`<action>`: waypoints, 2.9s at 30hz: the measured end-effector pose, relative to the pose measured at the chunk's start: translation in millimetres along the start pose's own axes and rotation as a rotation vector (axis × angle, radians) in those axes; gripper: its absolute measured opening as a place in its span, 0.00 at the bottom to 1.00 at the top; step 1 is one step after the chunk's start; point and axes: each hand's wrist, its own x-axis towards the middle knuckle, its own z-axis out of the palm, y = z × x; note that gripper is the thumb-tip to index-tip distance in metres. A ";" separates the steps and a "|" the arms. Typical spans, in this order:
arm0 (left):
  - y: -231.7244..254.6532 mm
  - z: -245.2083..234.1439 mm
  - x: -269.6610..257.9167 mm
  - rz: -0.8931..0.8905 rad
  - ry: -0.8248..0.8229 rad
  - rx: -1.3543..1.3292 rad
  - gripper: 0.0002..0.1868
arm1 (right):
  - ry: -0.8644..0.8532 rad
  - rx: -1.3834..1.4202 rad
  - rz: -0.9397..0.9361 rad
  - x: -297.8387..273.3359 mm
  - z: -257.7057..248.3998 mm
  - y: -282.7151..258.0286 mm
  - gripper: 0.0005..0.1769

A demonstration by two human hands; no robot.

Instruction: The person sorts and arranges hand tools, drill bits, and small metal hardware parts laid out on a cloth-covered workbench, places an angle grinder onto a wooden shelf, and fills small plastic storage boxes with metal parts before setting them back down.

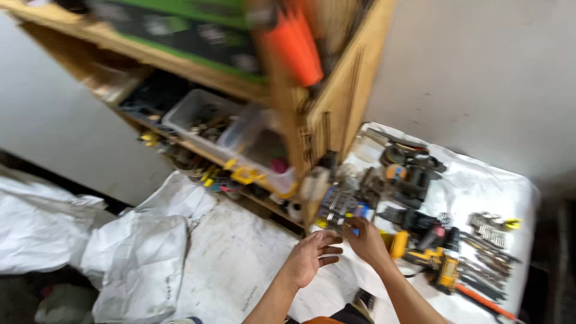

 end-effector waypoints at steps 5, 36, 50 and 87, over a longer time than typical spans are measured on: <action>37.0 -54.5 -61.8 0.095 0.153 -0.028 0.15 | -0.093 0.217 -0.013 -42.9 39.4 -99.7 0.14; 94.2 60.0 -47.5 0.633 0.353 0.390 0.13 | 0.185 0.234 -0.327 20.2 -110.9 -186.6 0.12; 139.7 153.2 0.1 1.273 0.973 1.310 0.12 | -0.108 0.400 -0.526 99.7 -147.9 -237.0 0.11; 154.1 146.9 13.6 1.450 0.963 1.479 0.09 | -0.032 0.552 -0.443 102.1 -128.8 -238.8 0.11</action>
